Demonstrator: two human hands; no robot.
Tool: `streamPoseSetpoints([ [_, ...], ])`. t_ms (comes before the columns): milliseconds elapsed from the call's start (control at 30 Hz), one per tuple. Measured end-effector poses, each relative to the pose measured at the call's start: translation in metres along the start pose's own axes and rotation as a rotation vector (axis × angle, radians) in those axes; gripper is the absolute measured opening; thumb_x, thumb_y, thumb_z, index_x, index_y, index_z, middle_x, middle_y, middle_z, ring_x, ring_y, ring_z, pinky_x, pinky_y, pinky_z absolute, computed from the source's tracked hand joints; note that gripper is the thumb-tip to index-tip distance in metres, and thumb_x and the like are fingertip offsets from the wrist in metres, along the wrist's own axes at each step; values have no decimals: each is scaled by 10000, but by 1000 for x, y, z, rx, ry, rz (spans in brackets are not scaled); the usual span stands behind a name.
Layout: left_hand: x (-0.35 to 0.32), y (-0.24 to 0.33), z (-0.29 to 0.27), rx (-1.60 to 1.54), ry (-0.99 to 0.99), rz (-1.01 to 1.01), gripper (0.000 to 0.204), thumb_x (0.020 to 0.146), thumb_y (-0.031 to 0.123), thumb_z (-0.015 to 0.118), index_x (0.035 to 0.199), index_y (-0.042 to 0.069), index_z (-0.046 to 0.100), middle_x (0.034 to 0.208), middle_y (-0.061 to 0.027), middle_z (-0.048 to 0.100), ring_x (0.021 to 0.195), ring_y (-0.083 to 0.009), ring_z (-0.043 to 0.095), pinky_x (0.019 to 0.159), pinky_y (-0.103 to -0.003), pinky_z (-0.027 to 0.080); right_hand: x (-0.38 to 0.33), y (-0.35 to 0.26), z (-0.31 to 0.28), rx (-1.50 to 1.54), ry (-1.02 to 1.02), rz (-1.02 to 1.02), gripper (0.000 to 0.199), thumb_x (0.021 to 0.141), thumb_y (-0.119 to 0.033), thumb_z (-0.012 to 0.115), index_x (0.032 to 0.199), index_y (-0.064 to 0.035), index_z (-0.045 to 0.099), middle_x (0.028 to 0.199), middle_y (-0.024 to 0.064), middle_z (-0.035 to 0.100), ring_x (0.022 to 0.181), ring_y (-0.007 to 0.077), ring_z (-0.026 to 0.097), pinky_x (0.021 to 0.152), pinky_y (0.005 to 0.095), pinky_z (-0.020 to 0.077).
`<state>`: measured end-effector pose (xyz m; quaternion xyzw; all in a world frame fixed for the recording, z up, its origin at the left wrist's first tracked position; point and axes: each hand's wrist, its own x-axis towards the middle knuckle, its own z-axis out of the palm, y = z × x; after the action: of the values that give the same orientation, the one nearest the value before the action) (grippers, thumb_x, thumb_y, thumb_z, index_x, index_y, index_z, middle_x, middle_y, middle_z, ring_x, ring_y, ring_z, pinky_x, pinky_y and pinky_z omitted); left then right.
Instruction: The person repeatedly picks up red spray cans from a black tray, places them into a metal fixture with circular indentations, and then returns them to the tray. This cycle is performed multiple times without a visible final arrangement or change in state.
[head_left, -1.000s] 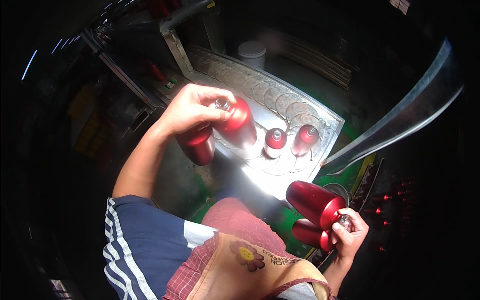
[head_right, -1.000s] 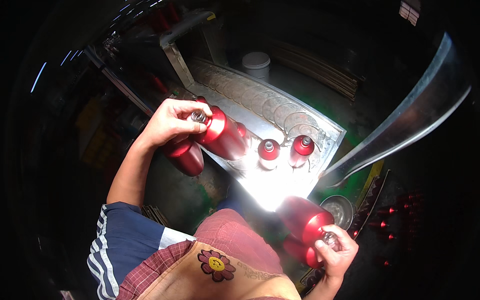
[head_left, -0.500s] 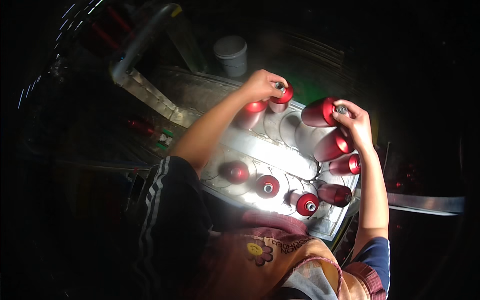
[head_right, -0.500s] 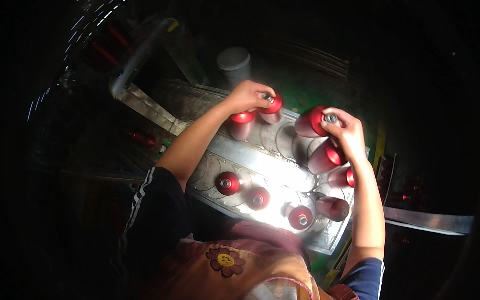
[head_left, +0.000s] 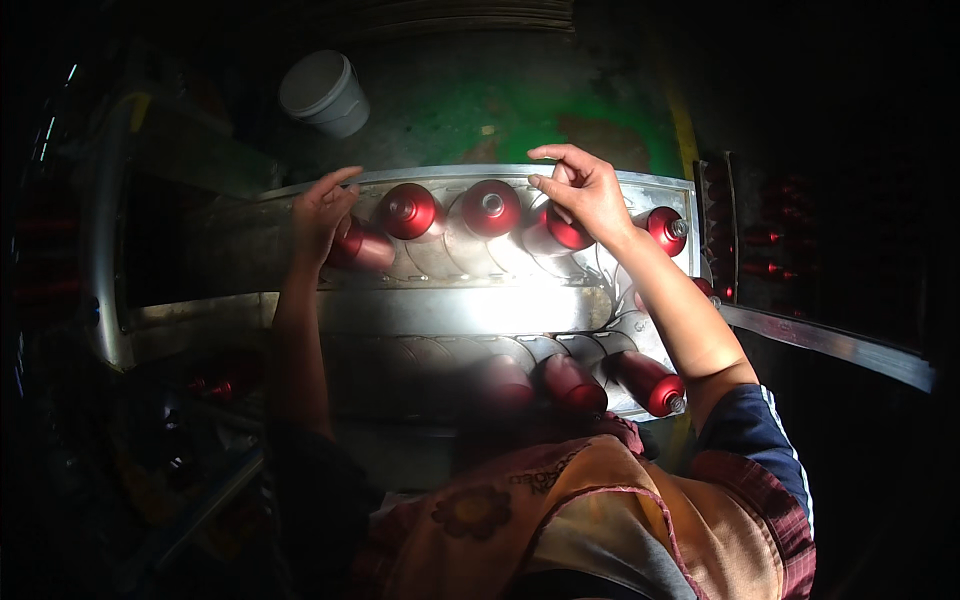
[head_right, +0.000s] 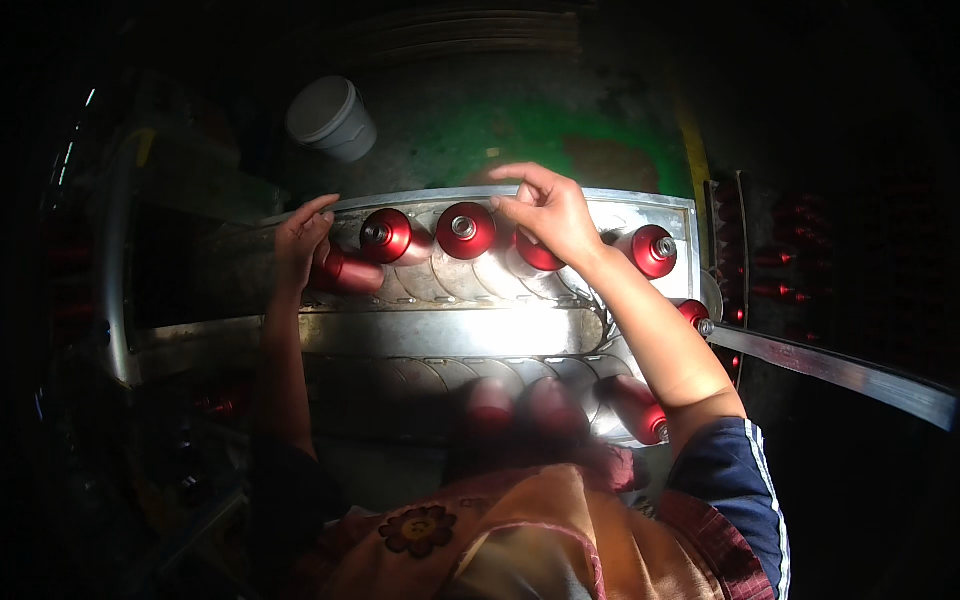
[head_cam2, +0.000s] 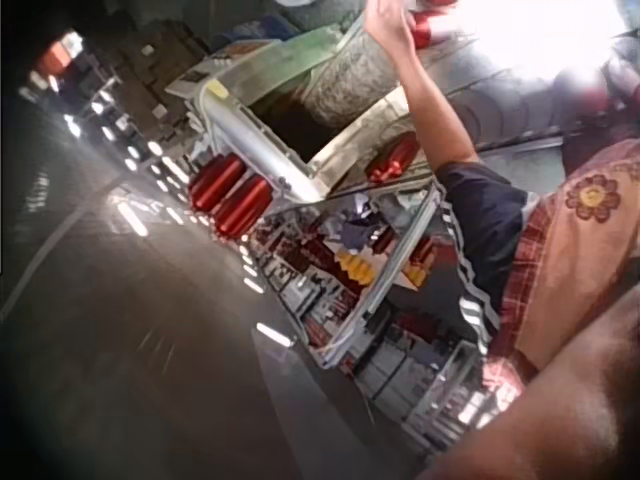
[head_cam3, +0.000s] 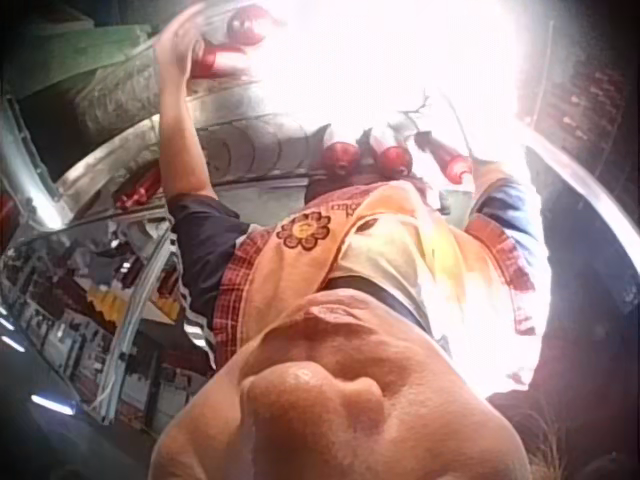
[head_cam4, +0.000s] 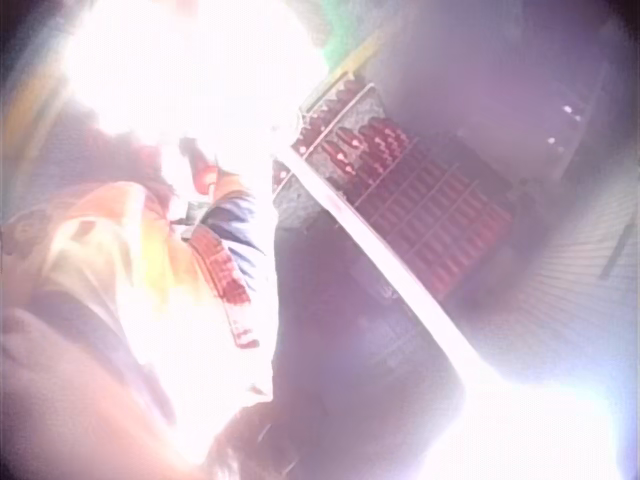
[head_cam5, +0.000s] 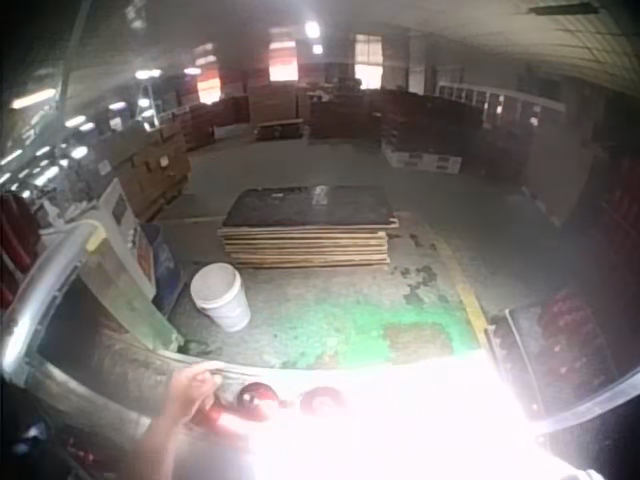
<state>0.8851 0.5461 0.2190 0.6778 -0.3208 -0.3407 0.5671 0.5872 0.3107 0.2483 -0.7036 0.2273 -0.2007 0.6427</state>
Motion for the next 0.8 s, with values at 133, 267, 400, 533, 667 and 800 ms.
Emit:
streamPoseSetpoints([
  [133, 20, -16, -37, -179, 310, 33, 223, 955, 101, 620, 1154, 14, 671, 645, 36, 524, 468, -36, 427, 429, -199, 332, 27, 11, 22, -60, 111, -17, 255, 890, -76, 674, 1136, -13, 653, 564, -35, 502, 483, 55, 484, 482, 220, 392],
  [267, 4, 1, -36, -27, 458, 245, 197, 961, 100, 616, 1122, 16, 692, 785, 4, 621, 644, -47, 524, 563, -186, 417, 29, 0, 35, 92, 151, -187, 353, 893, -63, 670, 1237, -32, 599, 787, -13, 598, 690, 54, 556, 640, 214, 462],
  [400, -88, 39, 0, -117, 653, 489, 205, 985, 112, 548, 1080, -8, 685, 835, -23, 641, 706, -59, 535, 647, -201, 433, -57, -43, -17, 118, 255, -458, 371, 909, 33, 616, 1272, -21, 567, 948, 2, 609, 822, 57, 562, 770, 198, 460],
  [533, -188, 37, 94, -264, 388, 397, 179, 953, 94, 550, 991, -32, 672, 761, -33, 616, 658, -69, 508, 616, -203, 395, -206, -62, -75, 7, 524, -401, 314, 918, 29, 615, 1228, -2, 579, 931, 14, 601, 755, 55, 548, 660, 187, 457],
  [667, -233, 18, 222, -300, 80, 67, 139, 936, 81, 594, 1008, -7, 674, 770, -17, 623, 662, -51, 517, 600, -193, 378, -321, -51, -122, -27, 706, -268, 265, 919, 22, 611, 1181, -17, 603, 888, 0, 575, 709, 54, 516, 617, 196, 438],
  [800, -270, 23, 335, -313, -167, -47, 137, 914, 50, 646, 1041, 13, 681, 855, -8, 667, 752, -44, 575, 670, -189, 428, -404, -36, -161, -72, 850, -137, 242, 923, 3, 599, 1164, -8, 609, 860, -5, 573, 662, 58, 515, 566, 198, 412],
])
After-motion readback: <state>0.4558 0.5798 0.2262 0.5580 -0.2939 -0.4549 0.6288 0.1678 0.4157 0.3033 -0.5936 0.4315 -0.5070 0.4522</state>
